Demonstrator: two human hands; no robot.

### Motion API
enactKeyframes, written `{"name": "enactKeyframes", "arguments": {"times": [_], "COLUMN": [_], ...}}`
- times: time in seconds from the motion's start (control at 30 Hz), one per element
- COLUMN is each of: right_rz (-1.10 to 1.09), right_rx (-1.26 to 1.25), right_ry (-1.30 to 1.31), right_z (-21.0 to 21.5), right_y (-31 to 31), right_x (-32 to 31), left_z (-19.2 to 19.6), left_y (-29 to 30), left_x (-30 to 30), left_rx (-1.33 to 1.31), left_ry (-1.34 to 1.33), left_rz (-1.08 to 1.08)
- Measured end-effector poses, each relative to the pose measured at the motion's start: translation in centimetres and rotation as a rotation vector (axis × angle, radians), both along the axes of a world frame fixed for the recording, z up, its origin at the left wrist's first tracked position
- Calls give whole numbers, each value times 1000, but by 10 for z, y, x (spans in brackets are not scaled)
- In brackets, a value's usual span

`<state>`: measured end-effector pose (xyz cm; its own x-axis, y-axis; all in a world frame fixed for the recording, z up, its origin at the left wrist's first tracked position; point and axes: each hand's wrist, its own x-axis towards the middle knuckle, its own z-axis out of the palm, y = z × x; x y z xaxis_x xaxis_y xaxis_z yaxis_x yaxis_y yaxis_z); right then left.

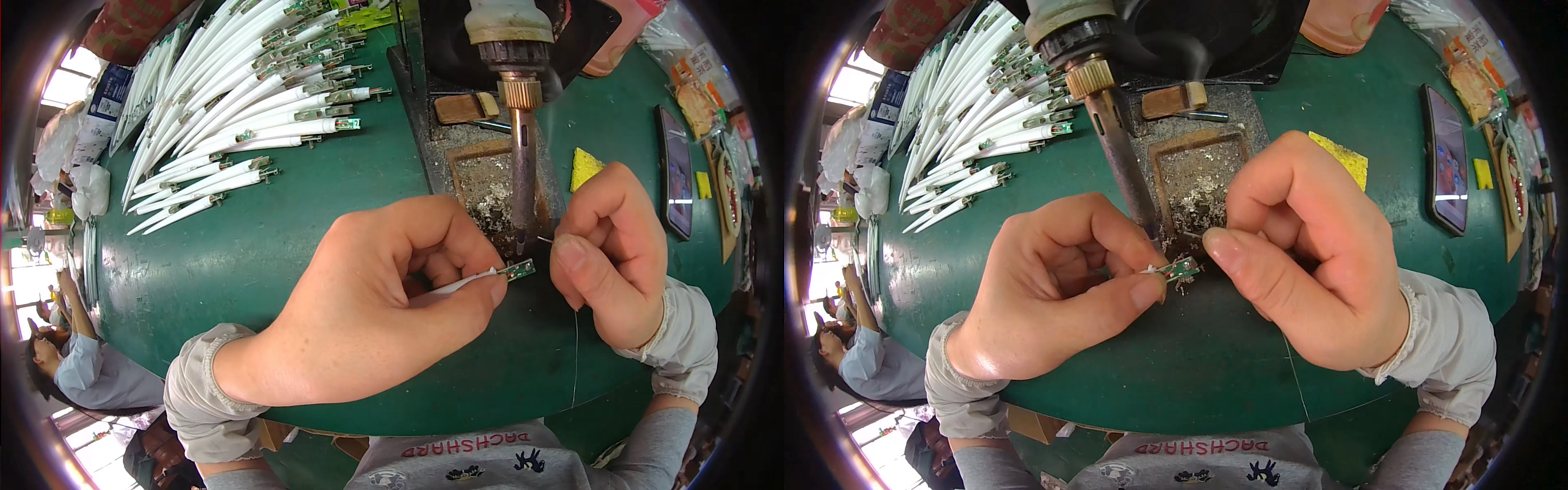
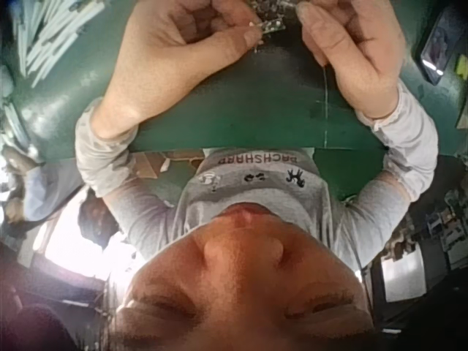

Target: The person solders small electronic components onto light tubes or wires with a soldering iron and soldering wire.

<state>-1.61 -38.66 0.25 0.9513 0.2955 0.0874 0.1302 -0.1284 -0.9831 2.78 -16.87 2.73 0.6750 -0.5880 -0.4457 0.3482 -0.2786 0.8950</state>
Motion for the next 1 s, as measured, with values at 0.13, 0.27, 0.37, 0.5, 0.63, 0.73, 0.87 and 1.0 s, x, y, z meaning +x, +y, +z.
{"name": "enactKeyframes", "arguments": {"times": [0.13, 0.27, 0.37, 0.5, 0.63, 0.73, 0.87, 1.0], "right_rz": [3, 1, -4, -21, -35, 21, 28, 11], "right_rx": [-25, -10, 41, 88, 115, 17, -5, 16], "right_ry": [12, 8, 39, 68, 66, 51, 66, 70], "right_z": [-3, -6, -7, -7, -10, -13, -16, -16], "right_y": [-2, -1, -1, -1, 0, -3, -5, -1], "right_x": [2, 2, 1, 0, 0, 2, -1, -3], "left_z": [0, -1, -1, 0, 1, 1, -2, -11], "left_y": [1, 2, 1, 2, 2, 2, 3, 8], "left_x": [-1, -4, -8, -12, -12, -14, -17, -27], "left_rx": [-3, 5, 30, 62, 71, 83, 54, 76], "left_ry": [-13, -93, -197, -236, -212, -188, -150, -279], "left_rz": [-9, -29, -46, -76, -87, -83, -93, -159]}}
